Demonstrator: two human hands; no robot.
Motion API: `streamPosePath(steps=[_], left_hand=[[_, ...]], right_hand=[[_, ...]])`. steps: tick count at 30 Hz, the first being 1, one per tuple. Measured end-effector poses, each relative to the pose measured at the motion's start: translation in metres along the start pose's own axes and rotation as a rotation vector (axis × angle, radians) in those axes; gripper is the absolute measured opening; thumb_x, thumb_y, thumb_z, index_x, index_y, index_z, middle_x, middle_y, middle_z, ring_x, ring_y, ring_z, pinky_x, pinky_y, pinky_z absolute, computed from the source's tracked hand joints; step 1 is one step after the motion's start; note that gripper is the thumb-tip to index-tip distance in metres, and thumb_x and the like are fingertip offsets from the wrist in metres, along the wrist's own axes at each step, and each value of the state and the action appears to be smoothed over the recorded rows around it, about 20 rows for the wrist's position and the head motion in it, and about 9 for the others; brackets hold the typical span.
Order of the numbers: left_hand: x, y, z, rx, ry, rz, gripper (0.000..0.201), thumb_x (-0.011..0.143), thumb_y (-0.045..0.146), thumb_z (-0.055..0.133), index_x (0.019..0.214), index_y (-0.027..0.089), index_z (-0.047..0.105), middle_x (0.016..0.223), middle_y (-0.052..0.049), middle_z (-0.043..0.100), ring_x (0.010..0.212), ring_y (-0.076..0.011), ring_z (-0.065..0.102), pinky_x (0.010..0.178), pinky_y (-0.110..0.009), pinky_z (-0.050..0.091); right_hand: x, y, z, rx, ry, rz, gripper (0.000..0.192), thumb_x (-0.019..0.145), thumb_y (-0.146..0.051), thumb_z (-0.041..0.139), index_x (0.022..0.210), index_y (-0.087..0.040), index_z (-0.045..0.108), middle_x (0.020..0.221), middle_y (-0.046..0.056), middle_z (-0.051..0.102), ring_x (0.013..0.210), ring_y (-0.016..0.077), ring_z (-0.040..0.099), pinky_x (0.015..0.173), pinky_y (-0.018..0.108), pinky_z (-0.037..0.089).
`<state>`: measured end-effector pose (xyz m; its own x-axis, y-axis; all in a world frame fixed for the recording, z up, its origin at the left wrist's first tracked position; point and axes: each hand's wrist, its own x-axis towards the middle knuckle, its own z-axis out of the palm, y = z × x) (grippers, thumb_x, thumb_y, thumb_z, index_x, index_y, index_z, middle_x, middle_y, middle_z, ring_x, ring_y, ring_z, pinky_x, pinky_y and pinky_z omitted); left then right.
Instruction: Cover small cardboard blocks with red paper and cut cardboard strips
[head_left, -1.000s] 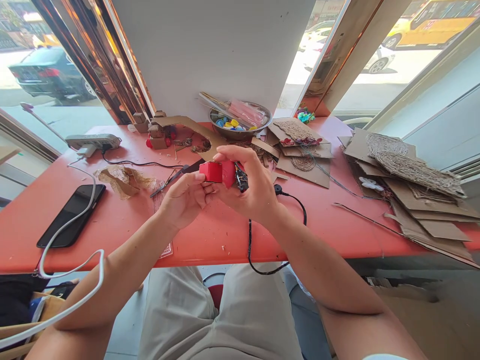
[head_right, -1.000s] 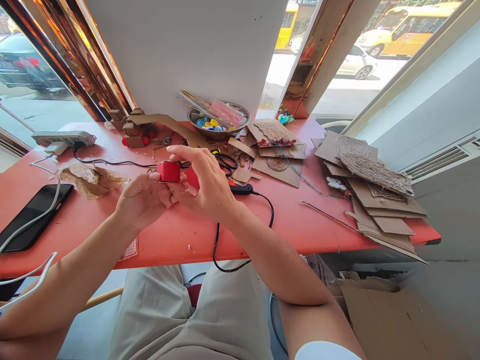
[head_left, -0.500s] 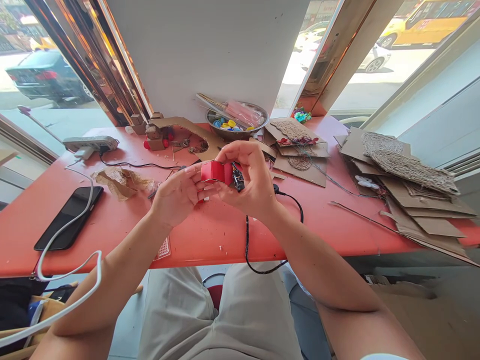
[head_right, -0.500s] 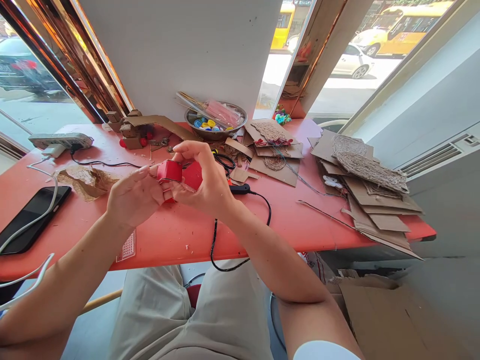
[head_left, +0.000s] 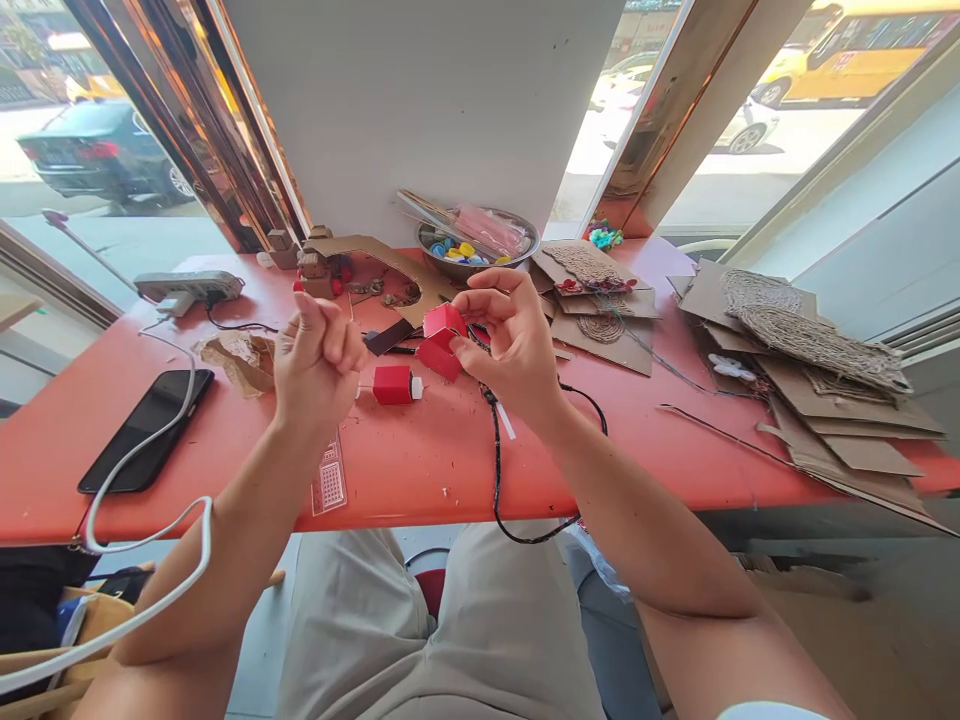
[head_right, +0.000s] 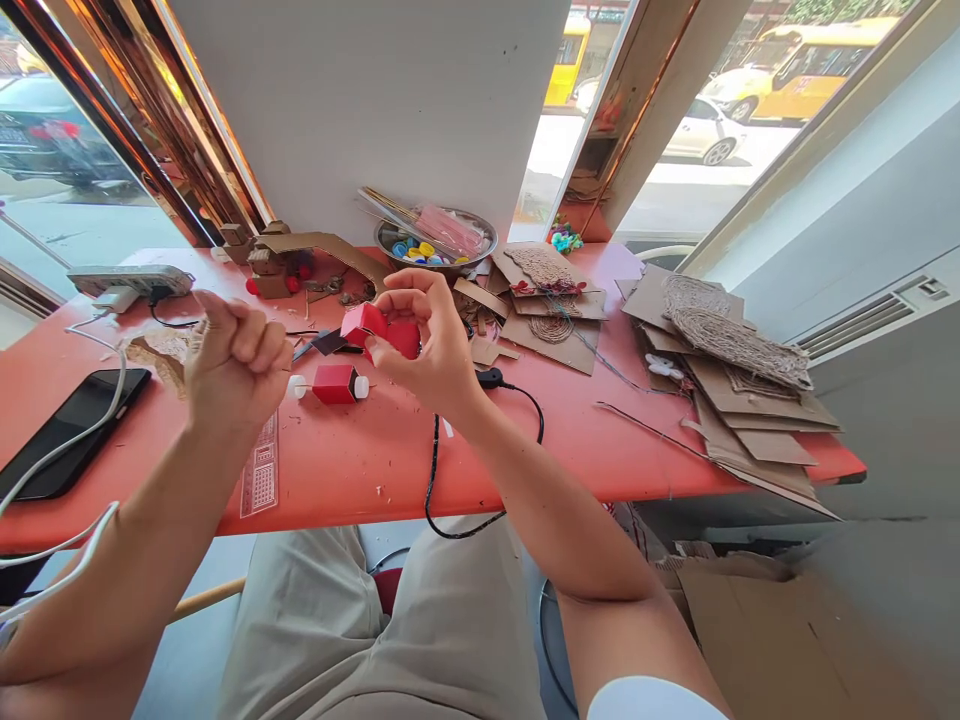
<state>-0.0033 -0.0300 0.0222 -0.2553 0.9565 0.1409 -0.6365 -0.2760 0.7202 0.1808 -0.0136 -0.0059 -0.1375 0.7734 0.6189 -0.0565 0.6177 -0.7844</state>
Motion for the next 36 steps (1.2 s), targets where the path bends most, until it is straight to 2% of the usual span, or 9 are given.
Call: streamPosePath(steps=[3, 7, 10, 14, 18, 21, 29, 33, 36], left_hand=[[-0.007, -0.013, 0.001, 0.149, -0.104, 0.046, 0.063, 0.097, 0.052, 0.073, 0.047, 0.02, 0.053, 0.04, 0.007, 0.033, 0.034, -0.0059, 0.033, 0.037, -0.019, 0.032], [-0.009, -0.022, -0.005, 0.251, -0.151, 0.121, 0.045, 0.089, 0.049, 0.085, 0.059, 0.02, 0.067, 0.051, 0.005, 0.051, 0.041, -0.006, 0.044, 0.041, -0.019, 0.039], [-0.008, -0.023, -0.011, 0.321, -0.192, 0.189, 0.03, 0.075, 0.046, 0.096, 0.075, 0.023, 0.077, 0.066, 0.002, 0.067, 0.052, -0.0087, 0.056, 0.049, -0.02, 0.049], [-0.009, -0.025, -0.015, 0.49, -0.248, 0.235, 0.041, 0.06, 0.04, 0.103, 0.091, 0.024, 0.081, 0.086, -0.002, 0.078, 0.075, -0.0146, 0.07, 0.065, -0.022, 0.06], [-0.012, -0.03, -0.015, 0.532, -0.381, 0.116, 0.056, 0.058, 0.046, 0.104, 0.103, 0.021, 0.082, 0.104, -0.008, 0.083, 0.088, -0.0201, 0.078, 0.076, -0.028, 0.065], [-0.014, -0.032, -0.015, 0.516, -0.393, 0.076, 0.055, 0.059, 0.05, 0.103, 0.1, 0.021, 0.082, 0.101, -0.008, 0.084, 0.088, -0.022, 0.079, 0.078, -0.031, 0.066], [-0.015, -0.031, -0.01, 0.491, -0.259, 0.029, 0.041, 0.058, 0.047, 0.1, 0.086, 0.022, 0.083, 0.081, -0.004, 0.081, 0.08, -0.0206, 0.075, 0.072, -0.029, 0.062], [-0.011, -0.03, -0.008, 0.442, -0.278, -0.095, 0.038, 0.061, 0.052, 0.093, 0.074, 0.02, 0.078, 0.075, -0.004, 0.078, 0.076, -0.0212, 0.074, 0.072, -0.032, 0.062], [-0.009, -0.029, -0.009, 0.403, -0.325, -0.191, 0.034, 0.061, 0.047, 0.093, 0.07, 0.02, 0.073, 0.066, -0.001, 0.071, 0.068, -0.0187, 0.07, 0.068, -0.031, 0.061]], right_hand=[[-0.001, 0.002, 0.002, -0.007, -0.017, -0.009, 0.044, 0.079, -0.024, 0.071, 0.116, -0.029, 0.047, 0.097, -0.002, 0.069, 0.094, 0.0163, 0.071, 0.093, 0.038, 0.061], [-0.002, 0.004, 0.002, -0.052, -0.032, 0.014, 0.045, 0.08, -0.024, 0.072, 0.118, -0.028, 0.047, 0.1, -0.001, 0.069, 0.099, 0.017, 0.072, 0.098, 0.039, 0.059], [-0.002, 0.004, 0.002, -0.049, -0.033, 0.009, 0.045, 0.081, -0.024, 0.072, 0.118, -0.028, 0.046, 0.1, -0.001, 0.069, 0.099, 0.017, 0.072, 0.098, 0.039, 0.059], [-0.003, 0.003, 0.004, -0.034, -0.047, 0.023, 0.045, 0.082, -0.027, 0.072, 0.119, -0.028, 0.046, 0.098, -0.001, 0.068, 0.097, 0.0165, 0.071, 0.096, 0.038, 0.059], [-0.003, 0.001, 0.005, 0.003, -0.066, 0.049, 0.049, 0.079, -0.03, 0.075, 0.119, -0.028, 0.045, 0.1, -0.001, 0.069, 0.096, 0.0166, 0.071, 0.096, 0.039, 0.059], [-0.003, 0.001, 0.007, 0.039, -0.064, 0.07, 0.051, 0.077, -0.03, 0.077, 0.117, -0.028, 0.046, 0.099, 0.0, 0.07, 0.096, 0.0173, 0.071, 0.098, 0.04, 0.059], [-0.003, 0.003, 0.004, 0.001, -0.138, 0.118, 0.057, 0.083, -0.045, 0.083, 0.125, -0.028, 0.048, 0.103, 0.001, 0.073, 0.101, 0.02, 0.072, 0.098, 0.041, 0.059], [-0.001, -0.001, -0.004, -0.085, -0.273, 0.041, 0.063, 0.086, -0.054, 0.083, 0.135, -0.028, 0.054, 0.112, 0.004, 0.071, 0.109, 0.021, 0.069, 0.102, 0.04, 0.057], [0.0, -0.005, -0.009, -0.218, -0.296, -0.071, 0.053, 0.091, -0.05, 0.079, 0.136, -0.029, 0.06, 0.123, 0.006, 0.07, 0.116, 0.0232, 0.066, 0.106, 0.042, 0.055]])
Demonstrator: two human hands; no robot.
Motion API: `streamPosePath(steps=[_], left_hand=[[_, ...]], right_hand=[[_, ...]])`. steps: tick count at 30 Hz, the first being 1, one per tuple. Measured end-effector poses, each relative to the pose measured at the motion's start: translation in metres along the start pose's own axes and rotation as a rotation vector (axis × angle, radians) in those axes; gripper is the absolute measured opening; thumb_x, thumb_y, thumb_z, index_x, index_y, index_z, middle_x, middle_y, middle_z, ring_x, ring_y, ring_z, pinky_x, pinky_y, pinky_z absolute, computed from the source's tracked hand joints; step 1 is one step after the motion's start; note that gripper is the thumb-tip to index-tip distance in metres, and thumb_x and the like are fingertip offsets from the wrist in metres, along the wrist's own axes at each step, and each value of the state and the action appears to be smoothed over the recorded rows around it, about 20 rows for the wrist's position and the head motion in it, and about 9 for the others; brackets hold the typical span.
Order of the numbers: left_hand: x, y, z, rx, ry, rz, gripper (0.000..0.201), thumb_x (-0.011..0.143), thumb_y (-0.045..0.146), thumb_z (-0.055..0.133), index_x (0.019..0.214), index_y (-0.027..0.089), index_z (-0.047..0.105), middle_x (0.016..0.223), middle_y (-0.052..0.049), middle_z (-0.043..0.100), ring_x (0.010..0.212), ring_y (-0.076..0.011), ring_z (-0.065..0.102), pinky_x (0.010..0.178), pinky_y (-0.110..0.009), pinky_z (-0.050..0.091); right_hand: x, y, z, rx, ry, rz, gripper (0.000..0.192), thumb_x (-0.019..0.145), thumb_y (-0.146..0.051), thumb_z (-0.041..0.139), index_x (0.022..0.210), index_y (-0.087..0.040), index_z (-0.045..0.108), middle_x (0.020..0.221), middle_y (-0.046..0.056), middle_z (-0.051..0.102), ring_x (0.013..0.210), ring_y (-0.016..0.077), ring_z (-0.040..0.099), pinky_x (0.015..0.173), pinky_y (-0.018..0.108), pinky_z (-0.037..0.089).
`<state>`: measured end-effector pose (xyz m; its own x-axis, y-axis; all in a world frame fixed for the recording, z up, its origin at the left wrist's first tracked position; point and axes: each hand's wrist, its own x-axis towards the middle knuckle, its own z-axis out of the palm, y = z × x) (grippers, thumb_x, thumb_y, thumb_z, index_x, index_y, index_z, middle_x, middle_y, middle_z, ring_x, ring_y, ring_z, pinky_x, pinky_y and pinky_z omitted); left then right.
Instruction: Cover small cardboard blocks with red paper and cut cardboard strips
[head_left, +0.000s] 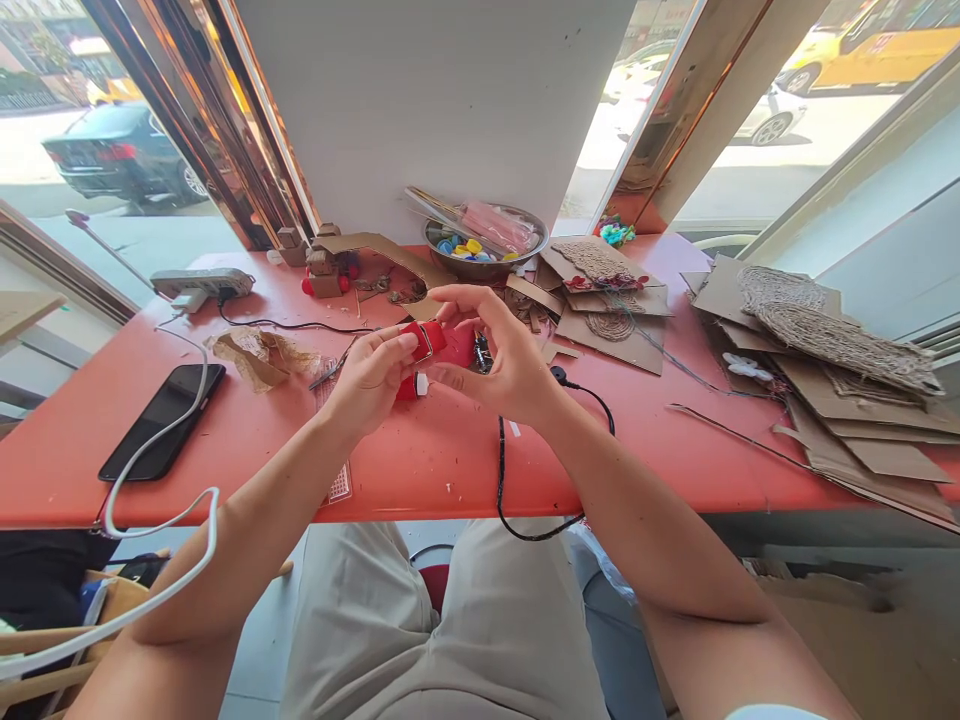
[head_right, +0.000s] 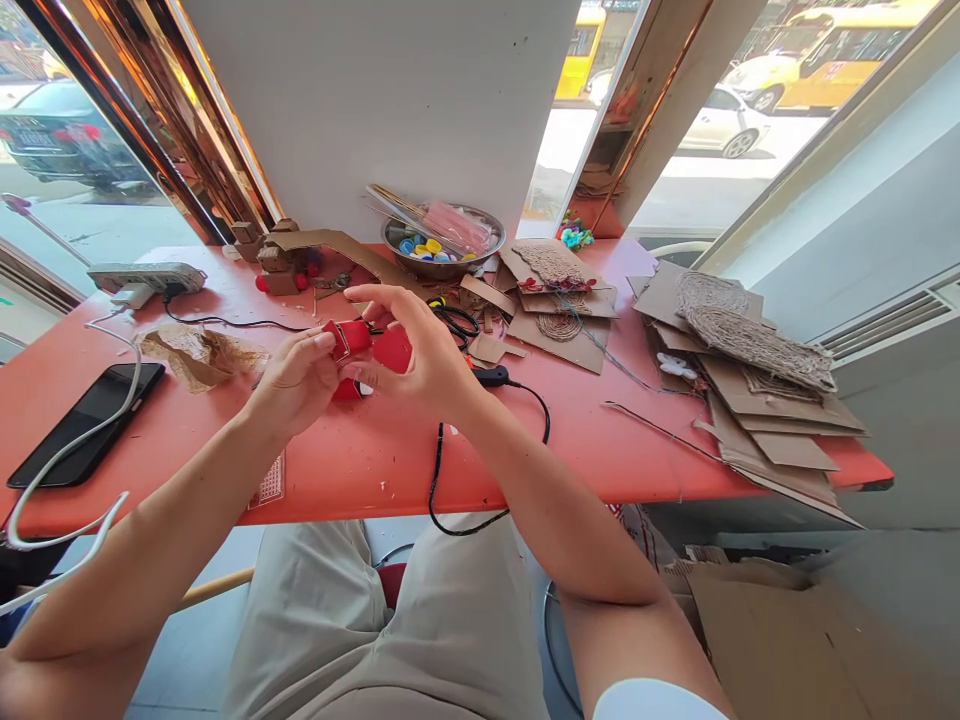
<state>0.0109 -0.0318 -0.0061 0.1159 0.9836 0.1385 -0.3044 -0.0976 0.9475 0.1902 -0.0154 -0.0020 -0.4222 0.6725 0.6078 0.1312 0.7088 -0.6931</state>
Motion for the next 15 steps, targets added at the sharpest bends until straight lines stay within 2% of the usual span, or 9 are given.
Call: streamPosePath(steps=[3, 5, 10, 15], left_hand=[[0.001, -0.001, -0.004, -0.052, -0.035, -0.034, 0.031, 0.062, 0.04, 0.093, 0.066, 0.021, 0.069, 0.059, 0.003, 0.063, 0.054, -0.0122, 0.059, 0.057, -0.025, 0.055], [0.001, -0.001, -0.006, -0.078, -0.068, -0.052, 0.031, 0.061, 0.039, 0.094, 0.065, 0.021, 0.069, 0.06, 0.004, 0.063, 0.051, -0.0105, 0.056, 0.054, -0.024, 0.054], [0.001, 0.001, -0.01, -0.056, -0.147, -0.069, 0.031, 0.064, 0.041, 0.093, 0.071, 0.02, 0.072, 0.062, 0.001, 0.065, 0.06, -0.0155, 0.067, 0.059, -0.027, 0.058], [0.0, 0.001, -0.014, -0.033, -0.151, -0.096, 0.03, 0.065, 0.043, 0.093, 0.073, 0.021, 0.075, 0.064, -0.001, 0.069, 0.062, -0.019, 0.071, 0.06, -0.03, 0.06]], right_hand=[[-0.001, 0.0, -0.004, -0.122, 0.006, -0.091, 0.038, 0.094, -0.045, 0.077, 0.128, -0.029, 0.069, 0.126, 0.008, 0.07, 0.121, 0.0259, 0.064, 0.108, 0.045, 0.054], [-0.001, 0.0, -0.004, -0.161, -0.008, -0.131, 0.03, 0.095, -0.044, 0.077, 0.12, -0.029, 0.074, 0.124, 0.009, 0.069, 0.121, 0.027, 0.064, 0.108, 0.046, 0.054], [-0.002, -0.001, -0.003, -0.206, -0.031, -0.148, 0.026, 0.097, -0.044, 0.075, 0.118, -0.03, 0.076, 0.122, 0.009, 0.067, 0.119, 0.0281, 0.063, 0.109, 0.05, 0.054], [-0.002, 0.0, -0.002, -0.222, -0.006, -0.192, 0.028, 0.098, -0.046, 0.074, 0.12, -0.029, 0.075, 0.122, 0.01, 0.068, 0.117, 0.0266, 0.064, 0.107, 0.047, 0.056]])
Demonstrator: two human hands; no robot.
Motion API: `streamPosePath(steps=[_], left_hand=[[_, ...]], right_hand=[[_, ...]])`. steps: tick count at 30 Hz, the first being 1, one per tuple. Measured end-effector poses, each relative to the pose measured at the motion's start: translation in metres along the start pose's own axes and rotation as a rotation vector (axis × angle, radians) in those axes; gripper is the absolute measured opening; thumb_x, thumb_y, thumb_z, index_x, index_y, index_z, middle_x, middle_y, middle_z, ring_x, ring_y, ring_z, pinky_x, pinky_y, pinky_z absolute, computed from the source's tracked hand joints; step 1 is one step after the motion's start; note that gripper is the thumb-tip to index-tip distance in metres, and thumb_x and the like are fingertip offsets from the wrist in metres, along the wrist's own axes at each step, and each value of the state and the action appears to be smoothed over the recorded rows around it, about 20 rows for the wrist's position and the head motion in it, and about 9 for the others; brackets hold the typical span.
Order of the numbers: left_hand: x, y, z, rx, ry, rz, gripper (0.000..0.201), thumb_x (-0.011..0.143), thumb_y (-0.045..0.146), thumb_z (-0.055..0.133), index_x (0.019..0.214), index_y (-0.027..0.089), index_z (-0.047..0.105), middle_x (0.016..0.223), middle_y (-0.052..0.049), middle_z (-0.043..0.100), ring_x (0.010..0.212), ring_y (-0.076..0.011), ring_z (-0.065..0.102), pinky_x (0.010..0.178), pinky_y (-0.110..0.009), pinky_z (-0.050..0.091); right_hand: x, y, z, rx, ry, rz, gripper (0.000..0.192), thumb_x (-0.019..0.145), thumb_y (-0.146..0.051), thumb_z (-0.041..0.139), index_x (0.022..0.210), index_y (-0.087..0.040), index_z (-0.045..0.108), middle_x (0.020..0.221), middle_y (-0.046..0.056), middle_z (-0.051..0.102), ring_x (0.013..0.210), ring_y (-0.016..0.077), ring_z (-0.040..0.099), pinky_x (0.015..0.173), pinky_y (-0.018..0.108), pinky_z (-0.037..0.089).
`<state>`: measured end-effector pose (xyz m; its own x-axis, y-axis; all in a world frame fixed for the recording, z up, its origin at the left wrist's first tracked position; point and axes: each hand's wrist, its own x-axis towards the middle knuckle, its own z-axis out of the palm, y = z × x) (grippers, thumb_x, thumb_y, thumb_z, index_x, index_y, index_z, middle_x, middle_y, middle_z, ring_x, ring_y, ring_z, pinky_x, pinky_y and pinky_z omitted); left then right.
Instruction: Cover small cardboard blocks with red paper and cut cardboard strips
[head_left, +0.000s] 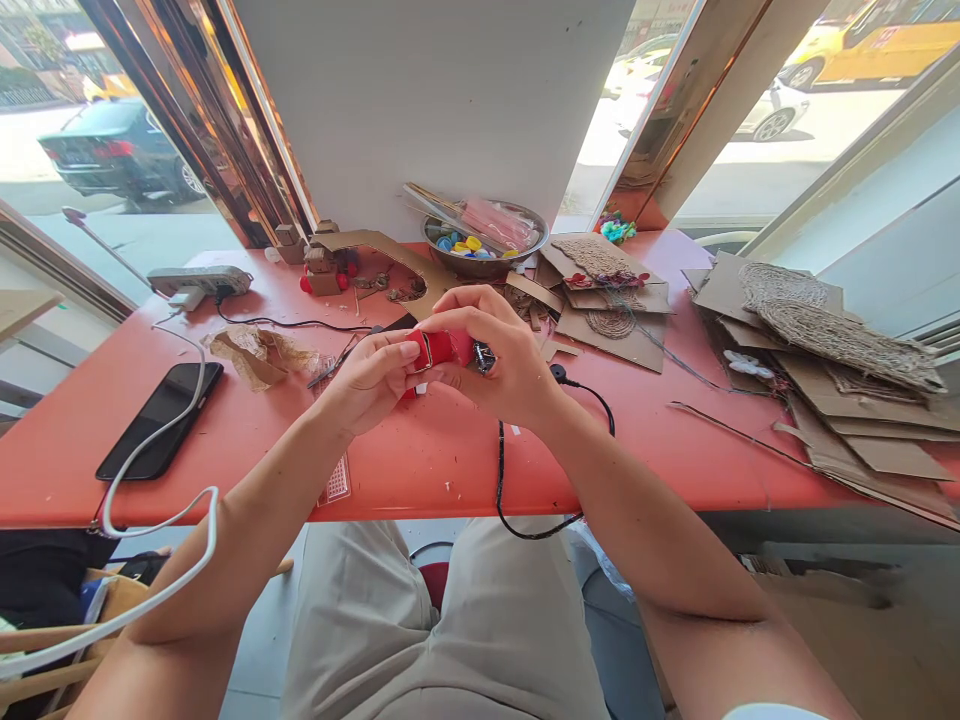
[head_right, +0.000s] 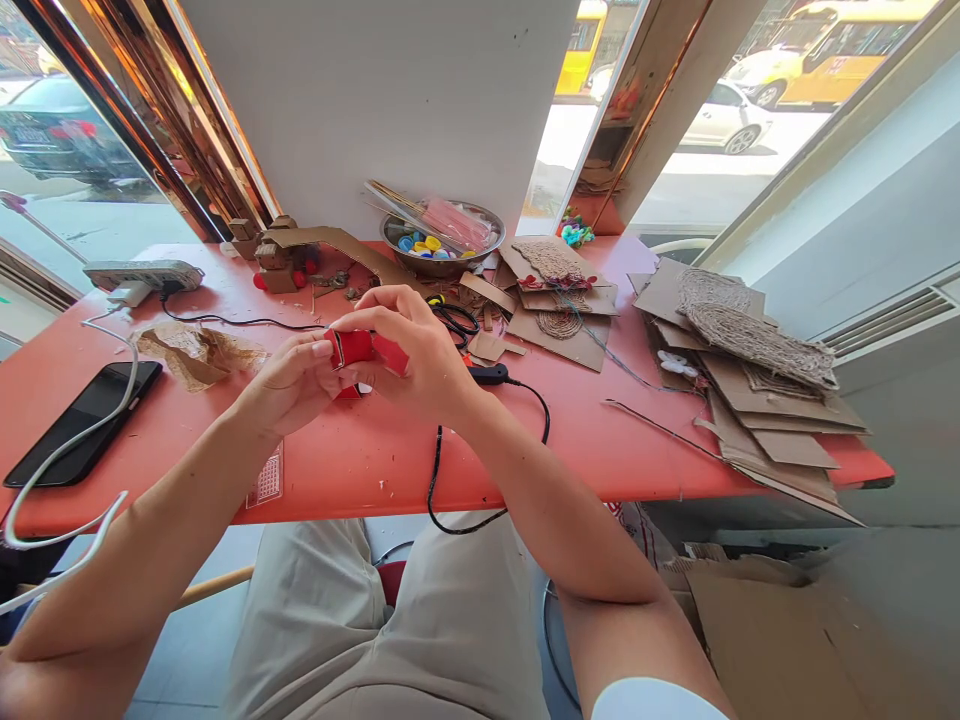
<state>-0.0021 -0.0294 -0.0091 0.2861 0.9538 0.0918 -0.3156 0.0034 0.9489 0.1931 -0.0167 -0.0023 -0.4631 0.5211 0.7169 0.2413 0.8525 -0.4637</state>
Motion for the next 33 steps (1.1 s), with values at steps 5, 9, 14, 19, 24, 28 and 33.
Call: streamPosePath(steps=[5, 9, 14, 19, 24, 28, 33], left_hand=[[0.0, -0.001, -0.001, -0.004, 0.002, 0.006, 0.032, 0.065, 0.042, 0.094, 0.068, 0.022, 0.07, 0.057, 0.002, 0.061, 0.059, -0.018, 0.069, 0.057, -0.028, 0.058], [-0.001, 0.002, 0.004, -0.006, -0.021, 0.011, 0.039, 0.061, 0.047, 0.097, 0.063, 0.022, 0.067, 0.054, 0.003, 0.058, 0.052, -0.015, 0.062, 0.053, -0.028, 0.055], [-0.003, 0.005, 0.009, -0.049, -0.069, -0.041, 0.049, 0.057, 0.054, 0.101, 0.07, 0.02, 0.069, 0.06, 0.002, 0.06, 0.053, -0.0131, 0.06, 0.046, -0.024, 0.047], [-0.003, 0.005, 0.008, -0.043, -0.08, -0.045, 0.047, 0.059, 0.052, 0.101, 0.069, 0.021, 0.066, 0.058, 0.002, 0.058, 0.054, -0.0144, 0.061, 0.046, -0.025, 0.049], [-0.002, 0.005, 0.008, -0.044, -0.08, -0.016, 0.05, 0.057, 0.055, 0.101, 0.062, 0.022, 0.064, 0.05, 0.005, 0.05, 0.049, -0.013, 0.057, 0.049, -0.026, 0.052], [-0.002, 0.006, 0.01, 0.0, -0.06, 0.01, 0.052, 0.052, 0.059, 0.103, 0.059, 0.021, 0.067, 0.05, 0.004, 0.053, 0.046, -0.0114, 0.054, 0.046, -0.024, 0.051], [0.0, 0.003, 0.004, -0.012, -0.018, 0.028, 0.044, 0.057, 0.053, 0.101, 0.067, 0.022, 0.072, 0.052, 0.003, 0.061, 0.048, -0.0143, 0.062, 0.054, -0.028, 0.06]], right_hand=[[0.0, -0.002, 0.001, 0.042, 0.0, -0.002, 0.03, 0.1, -0.048, 0.07, 0.123, -0.03, 0.075, 0.121, 0.009, 0.069, 0.114, 0.0255, 0.065, 0.107, 0.047, 0.057], [0.0, -0.001, 0.0, 0.038, -0.007, 0.001, 0.033, 0.101, -0.052, 0.068, 0.123, -0.029, 0.075, 0.121, 0.01, 0.068, 0.114, 0.0256, 0.065, 0.107, 0.047, 0.056], [-0.001, 0.003, 0.0, 0.005, 0.0, -0.048, 0.036, 0.102, -0.057, 0.064, 0.124, -0.029, 0.074, 0.122, 0.011, 0.067, 0.115, 0.0258, 0.065, 0.106, 0.046, 0.056], [-0.002, 0.003, -0.001, -0.007, -0.015, -0.032, 0.038, 0.102, -0.059, 0.062, 0.125, -0.03, 0.073, 0.123, 0.011, 0.066, 0.115, 0.0265, 0.065, 0.106, 0.047, 0.056], [-0.001, 0.001, -0.002, 0.002, -0.019, -0.035, 0.038, 0.102, -0.059, 0.063, 0.123, -0.029, 0.073, 0.123, 0.011, 0.067, 0.115, 0.0268, 0.065, 0.107, 0.048, 0.055], [-0.002, 0.0, 0.001, 0.026, -0.019, -0.053, 0.033, 0.103, -0.053, 0.064, 0.124, -0.029, 0.073, 0.124, 0.011, 0.068, 0.116, 0.026, 0.065, 0.107, 0.046, 0.055], [0.001, 0.0, -0.001, 0.028, -0.014, 0.014, 0.043, 0.099, -0.058, 0.069, 0.132, -0.03, 0.072, 0.131, 0.01, 0.068, 0.123, 0.0262, 0.064, 0.111, 0.045, 0.054]])
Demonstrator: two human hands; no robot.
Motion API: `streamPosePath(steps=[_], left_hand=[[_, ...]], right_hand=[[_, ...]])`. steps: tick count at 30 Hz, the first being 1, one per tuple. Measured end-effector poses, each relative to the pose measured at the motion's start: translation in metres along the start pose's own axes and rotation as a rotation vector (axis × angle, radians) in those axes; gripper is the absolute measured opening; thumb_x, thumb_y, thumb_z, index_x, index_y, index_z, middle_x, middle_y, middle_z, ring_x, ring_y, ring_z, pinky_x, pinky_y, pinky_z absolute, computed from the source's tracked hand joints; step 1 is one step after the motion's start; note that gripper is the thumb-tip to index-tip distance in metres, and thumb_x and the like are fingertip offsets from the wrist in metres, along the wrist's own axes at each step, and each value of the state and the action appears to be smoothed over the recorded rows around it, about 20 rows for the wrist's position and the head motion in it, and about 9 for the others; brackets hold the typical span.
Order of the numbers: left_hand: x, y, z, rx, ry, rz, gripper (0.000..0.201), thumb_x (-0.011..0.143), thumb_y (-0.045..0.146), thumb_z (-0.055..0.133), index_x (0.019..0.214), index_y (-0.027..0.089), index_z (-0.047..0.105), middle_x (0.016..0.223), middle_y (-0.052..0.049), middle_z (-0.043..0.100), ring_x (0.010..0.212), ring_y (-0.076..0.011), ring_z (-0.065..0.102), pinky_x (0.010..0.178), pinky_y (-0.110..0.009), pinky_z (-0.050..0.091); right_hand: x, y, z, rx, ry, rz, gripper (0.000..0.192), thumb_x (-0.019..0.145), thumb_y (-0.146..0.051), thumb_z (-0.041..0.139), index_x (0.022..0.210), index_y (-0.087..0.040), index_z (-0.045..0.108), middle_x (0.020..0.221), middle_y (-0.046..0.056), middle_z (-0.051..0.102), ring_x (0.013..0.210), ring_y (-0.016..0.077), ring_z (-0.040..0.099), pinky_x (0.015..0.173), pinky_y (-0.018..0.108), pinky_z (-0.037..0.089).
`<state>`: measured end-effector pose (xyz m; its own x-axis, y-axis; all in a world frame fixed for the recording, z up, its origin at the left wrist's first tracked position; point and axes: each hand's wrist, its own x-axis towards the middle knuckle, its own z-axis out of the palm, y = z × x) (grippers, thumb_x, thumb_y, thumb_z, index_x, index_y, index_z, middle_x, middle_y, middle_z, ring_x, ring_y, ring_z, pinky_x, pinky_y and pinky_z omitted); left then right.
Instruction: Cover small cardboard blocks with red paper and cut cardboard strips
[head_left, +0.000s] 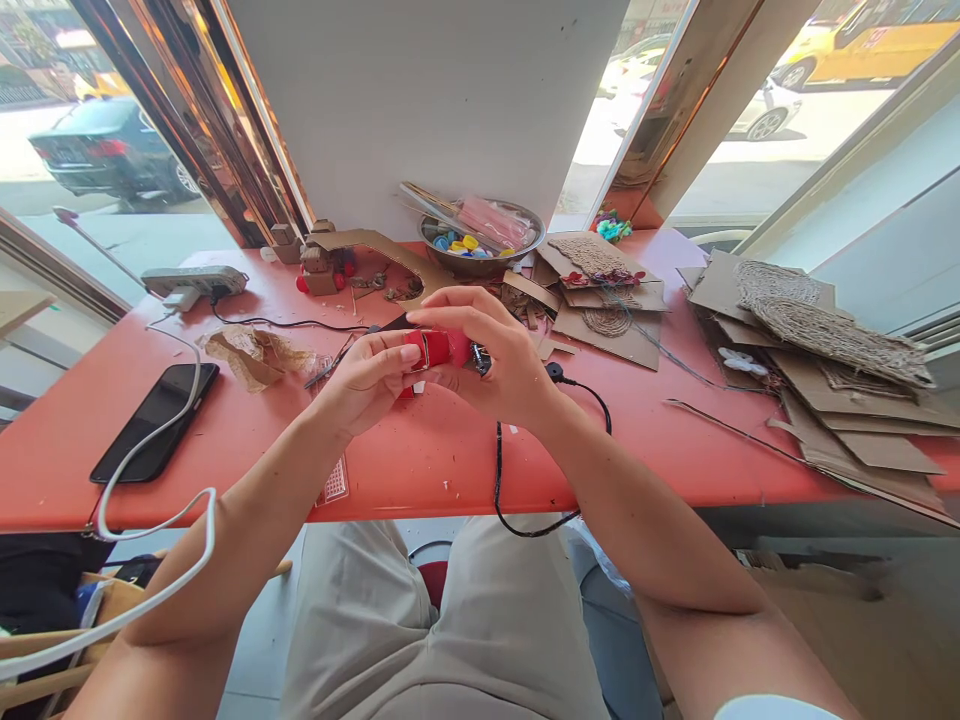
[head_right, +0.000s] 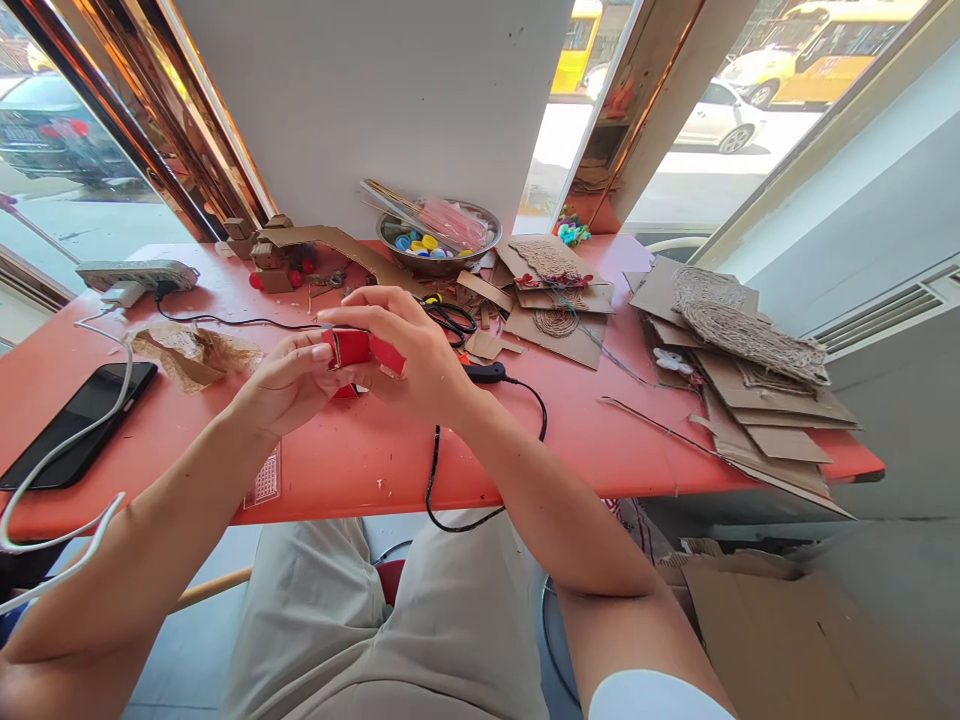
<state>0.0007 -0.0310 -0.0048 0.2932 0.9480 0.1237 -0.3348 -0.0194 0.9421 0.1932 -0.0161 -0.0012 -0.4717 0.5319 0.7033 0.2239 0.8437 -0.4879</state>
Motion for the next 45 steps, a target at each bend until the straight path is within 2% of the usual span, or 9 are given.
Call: streamPosePath(steps=[4, 7, 9, 12, 18, 21, 25, 31, 45], left_hand=[[0.003, -0.004, -0.01, -0.033, 0.114, 0.044, 0.036, 0.063, 0.047, 0.096, 0.075, 0.022, 0.074, 0.069, -0.003, 0.076, 0.083, -0.028, 0.083, 0.084, -0.042, 0.069], [0.007, -0.005, -0.017, -0.068, 0.221, 0.092, 0.033, 0.067, 0.047, 0.092, 0.075, 0.023, 0.071, 0.075, -0.004, 0.08, 0.097, -0.0307, 0.084, 0.095, -0.047, 0.068], [0.008, -0.004, -0.019, -0.078, 0.273, 0.105, 0.033, 0.071, 0.048, 0.09, 0.075, 0.022, 0.07, 0.077, -0.005, 0.081, 0.102, -0.0304, 0.084, 0.098, -0.047, 0.067], [0.008, -0.004, -0.019, -0.088, 0.295, 0.104, 0.034, 0.07, 0.048, 0.091, 0.075, 0.022, 0.07, 0.077, -0.005, 0.082, 0.105, -0.0304, 0.083, 0.101, -0.047, 0.066], [0.005, -0.005, -0.019, -0.11, 0.224, 0.105, 0.034, 0.065, 0.044, 0.095, 0.074, 0.023, 0.07, 0.077, -0.003, 0.082, 0.102, -0.0302, 0.084, 0.099, -0.047, 0.067], [0.005, -0.005, -0.025, -0.11, 0.234, 0.104, 0.032, 0.067, 0.036, 0.094, 0.067, 0.022, 0.065, 0.078, -0.002, 0.082, 0.101, -0.0284, 0.084, 0.097, -0.044, 0.067], [0.005, -0.003, -0.027, -0.102, 0.261, 0.081, 0.028, 0.068, 0.03, 0.091, 0.067, 0.021, 0.065, 0.076, -0.001, 0.081, 0.093, -0.0249, 0.084, 0.096, -0.039, 0.067], [0.001, 0.002, -0.017, -0.087, 0.237, 0.102, 0.031, 0.06, 0.038, 0.097, 0.074, 0.02, 0.075, 0.077, -0.001, 0.082, 0.092, -0.0264, 0.084, 0.1, -0.041, 0.066], [0.001, 0.007, -0.01, -0.049, 0.185, 0.104, 0.04, 0.052, 0.042, 0.103, 0.074, 0.019, 0.08, 0.075, -0.004, 0.081, 0.096, -0.0293, 0.083, 0.101, -0.044, 0.067]], right_hand=[[0.003, 0.007, -0.032, 0.024, 0.044, 0.194, 0.064, 0.084, -0.063, 0.083, 0.138, -0.029, 0.069, 0.118, 0.006, 0.076, 0.105, 0.0233, 0.07, 0.097, 0.04, 0.059], [-0.001, 0.017, -0.066, -0.062, -0.035, 0.395, 0.032, 0.087, -0.05, 0.081, 0.104, -0.023, 0.078, 0.086, 0.003, 0.075, 0.079, 0.0196, 0.068, 0.075, 0.034, 0.056], [-0.007, 0.024, -0.08, -0.171, -0.273, 0.502, 0.017, 0.082, -0.036, 0.081, 0.092, -0.023, 0.077, 0.075, 0.001, 0.073, 0.072, 0.0193, 0.067, 0.068, 0.032, 0.053], [-0.017, 0.034, -0.078, -0.423, -0.494, 0.563, 0.021, 0.07, -0.016, 0.081, 0.088, -0.025, 0.075, 0.08, 0.003, 0.075, 0.075, 0.0223, 0.069, 0.065, 0.032, 0.051], [-0.022, 0.037, -0.049, -0.675, -0.516, 0.477, 0.029, 0.068, -0.003, 0.074, 0.085, -0.025, 0.069, 0.079, 0.009, 0.075, 0.071, 0.0254, 0.069, 0.053, 0.031, 0.04], [-0.014, 0.026, -0.061, -0.54, -0.529, 0.526, 0.025, 0.07, -0.006, 0.071, 0.087, -0.024, 0.069, 0.078, 0.005, 0.073, 0.075, 0.0226, 0.069, 0.06, 0.029, 0.044], [-0.003, 0.011, -0.08, -0.16, -0.308, 0.437, 0.024, 0.078, -0.021, 0.072, 0.102, -0.024, 0.068, 0.084, 0.002, 0.072, 0.076, 0.0194, 0.064, 0.065, 0.029, 0.049], [-0.004, 0.003, -0.064, 0.384, -0.194, 0.308, 0.043, 0.096, -0.062, 0.069, 0.102, -0.02, 0.067, 0.079, 0.0, 0.061, 0.058, 0.011, 0.052, 0.053, 0.027, 0.045], [-0.005, -0.003, -0.051, 0.42, -0.206, 0.273, 0.06, 0.095, -0.076, 0.063, 0.1, -0.017, 0.069, 0.064, -0.005, 0.053, 0.043, 0.0067, 0.046, 0.041, 0.022, 0.041]])
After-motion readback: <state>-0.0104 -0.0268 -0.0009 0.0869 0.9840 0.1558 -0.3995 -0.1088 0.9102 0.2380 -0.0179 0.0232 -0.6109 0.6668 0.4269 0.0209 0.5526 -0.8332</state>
